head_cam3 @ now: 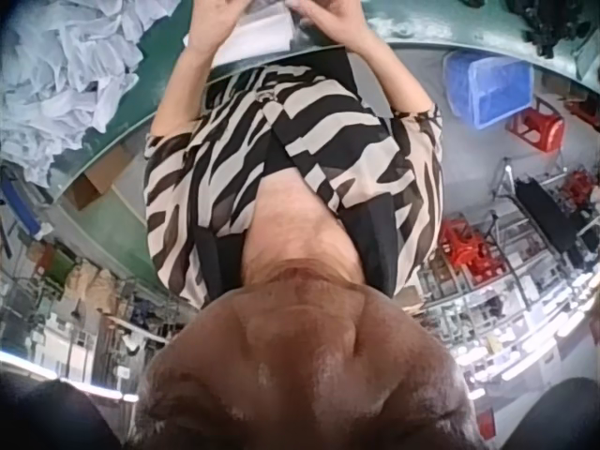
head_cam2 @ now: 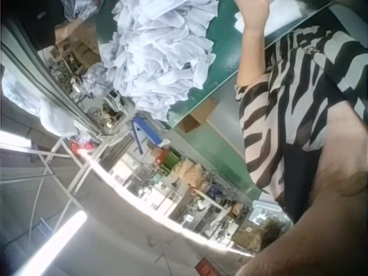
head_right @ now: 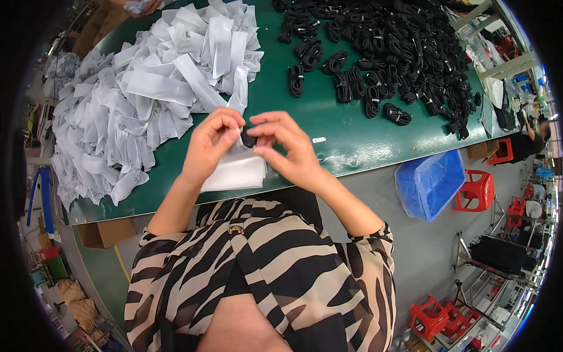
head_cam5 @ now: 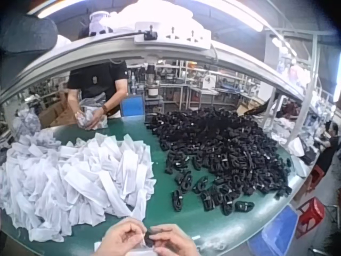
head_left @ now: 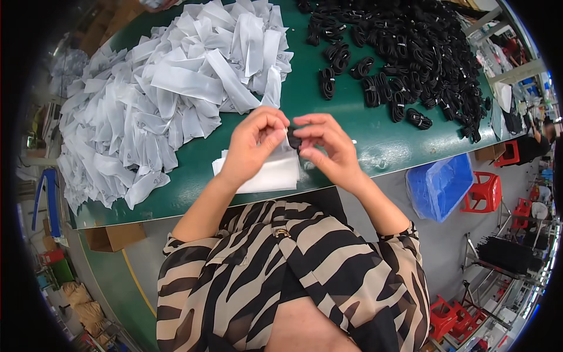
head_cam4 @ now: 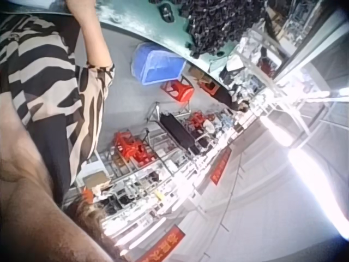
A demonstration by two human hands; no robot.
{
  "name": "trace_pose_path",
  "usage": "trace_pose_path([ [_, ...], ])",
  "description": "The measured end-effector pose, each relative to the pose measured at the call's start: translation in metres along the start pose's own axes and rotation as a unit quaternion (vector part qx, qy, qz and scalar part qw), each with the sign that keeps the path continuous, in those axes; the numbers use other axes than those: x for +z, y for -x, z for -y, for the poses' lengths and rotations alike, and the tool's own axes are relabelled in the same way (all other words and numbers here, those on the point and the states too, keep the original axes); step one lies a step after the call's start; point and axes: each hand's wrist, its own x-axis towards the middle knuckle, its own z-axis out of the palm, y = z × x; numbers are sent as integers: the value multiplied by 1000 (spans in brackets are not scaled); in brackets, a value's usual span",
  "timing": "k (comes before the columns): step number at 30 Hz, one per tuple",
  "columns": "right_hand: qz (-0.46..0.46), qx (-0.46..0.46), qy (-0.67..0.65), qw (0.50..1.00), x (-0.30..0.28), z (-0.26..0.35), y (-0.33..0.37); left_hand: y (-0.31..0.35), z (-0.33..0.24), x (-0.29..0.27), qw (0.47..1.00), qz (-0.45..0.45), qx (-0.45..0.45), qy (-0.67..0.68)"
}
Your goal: Insert black plastic components into white paper sleeves at a factory workbench.
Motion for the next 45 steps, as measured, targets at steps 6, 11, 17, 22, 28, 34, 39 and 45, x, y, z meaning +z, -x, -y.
trace_pose_path([
  [6, -1, -94, 164, 982, 7, 6, -25, -18, -17, -3, 1000, 7, 8, 28],
  [11, -75, -194, 234, 950, -10, -10, -51, -34, -16, -31, 990, -99, -53, 89],
  [17, 41, -95, 572, 814, -90, -76, -76, -53, -12, -78, 851, -329, 229, -339],
  [22, 76, -106, 586, 800, -90, -64, -68, 30, 9, -13, 929, -2, 128, -348],
  [28, -66, 60, 303, 949, -54, -57, -18, 63, 36, 23, 915, 71, 100, -385],
  [34, -36, 172, 134, 975, -16, -10, 39, 64, 38, 25, 952, 10, 41, -303],
  [39, 2, 12, 295, 955, -7, 3, 60, 61, 30, 23, 974, -9, -56, -218],
  [45, 80, -142, 414, 895, -5, 3, 54, 59, 29, 22, 981, -7, -71, -182],
])
